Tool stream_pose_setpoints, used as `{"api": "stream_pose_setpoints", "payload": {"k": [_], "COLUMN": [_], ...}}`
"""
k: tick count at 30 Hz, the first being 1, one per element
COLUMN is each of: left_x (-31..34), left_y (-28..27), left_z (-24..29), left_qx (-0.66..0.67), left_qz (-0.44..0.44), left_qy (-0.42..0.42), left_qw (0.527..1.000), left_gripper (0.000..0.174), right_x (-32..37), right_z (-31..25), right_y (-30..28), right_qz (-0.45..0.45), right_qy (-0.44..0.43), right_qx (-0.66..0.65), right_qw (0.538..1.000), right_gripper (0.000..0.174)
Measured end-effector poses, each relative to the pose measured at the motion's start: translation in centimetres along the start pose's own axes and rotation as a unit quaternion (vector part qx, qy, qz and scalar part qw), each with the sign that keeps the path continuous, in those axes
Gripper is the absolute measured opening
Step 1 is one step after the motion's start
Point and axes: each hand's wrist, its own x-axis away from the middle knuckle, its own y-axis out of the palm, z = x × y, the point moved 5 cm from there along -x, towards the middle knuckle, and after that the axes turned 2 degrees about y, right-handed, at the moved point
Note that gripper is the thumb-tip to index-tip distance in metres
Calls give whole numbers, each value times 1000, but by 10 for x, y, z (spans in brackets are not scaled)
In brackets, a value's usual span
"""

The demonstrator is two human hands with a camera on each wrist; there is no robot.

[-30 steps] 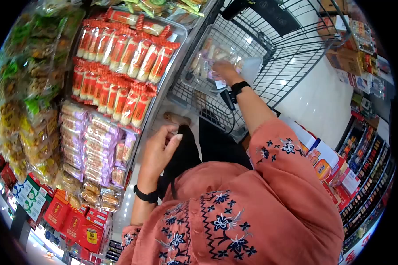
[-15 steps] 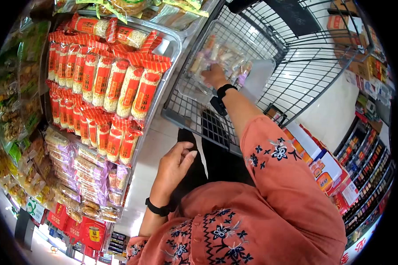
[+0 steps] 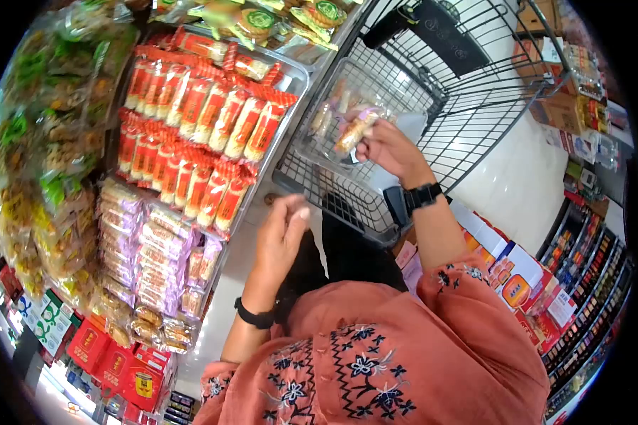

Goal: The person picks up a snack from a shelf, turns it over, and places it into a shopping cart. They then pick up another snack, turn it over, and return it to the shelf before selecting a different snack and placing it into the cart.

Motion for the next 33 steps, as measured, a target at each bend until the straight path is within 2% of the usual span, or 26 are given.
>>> {"api": "stream_pose_setpoints", "payload": {"k": [1, 2, 4, 7, 9, 10, 12, 14, 17, 18, 22, 26, 29, 30, 33], "left_x": [2, 3, 9, 25, 41, 49, 64, 80, 101, 108, 140, 168, 182, 186, 194], "left_y": [-3, -7, -17, -33, -49, -57, -77, -96, -127, -138, -176, -209, -230, -236, -252], "left_z": [10, 24, 45, 59, 69, 67, 64, 57, 48, 42, 29, 10, -8, -9, -22], "left_qx": [47, 93, 162, 243, 257, 259, 270, 283, 299, 300, 314, 330, 354, 363, 368], "left_qz": [-5, -9, -23, -45, -55, -56, -53, 4, 80, 97, 176, 224, 277, 298, 334], "left_qy": [-1, -2, 3, 2, 12, 20, 29, 53, 72, 79, 96, 116, 122, 130, 145], "left_qw": [999, 996, 987, 969, 965, 964, 961, 958, 948, 946, 928, 910, 885, 873, 856], "left_gripper": [37, 39, 46, 47, 45, 45, 42, 42, 40, 40, 37, 34, 35, 35, 37], "right_x": [14, 23, 38, 47, 48, 48, 43, 40, 32, 25, 14, 1, 6, 12, 7], "right_z": [-9, -12, -14, -7, 2, 5, 14, 25, 45, 55, 71, 88, 106, 110, 138], "right_y": [28, 47, 92, 146, 177, 195, 221, 249, 286, 294, 336, 370, 394, 401, 404], "right_qz": [-27, -69, -128, -191, -212, -251, -253, -265, -272, -267, -242, -196, -186, -198, -258], "right_qy": [-5, -7, -3, 7, 21, 25, 34, 49, 52, 48, 61, 27, 18, 48, 51], "right_qx": [7, 14, 43, 81, 100, 98, 122, 142, 160, 171, 202, 302, 392, 423, 482], "right_qw": [1000, 998, 991, 978, 972, 963, 959, 952, 947, 947, 947, 933, 901, 883, 835], "right_gripper": [48, 59, 58, 61, 63, 63, 64, 66, 60, 49, 34, 30, 32, 31, 30]}}
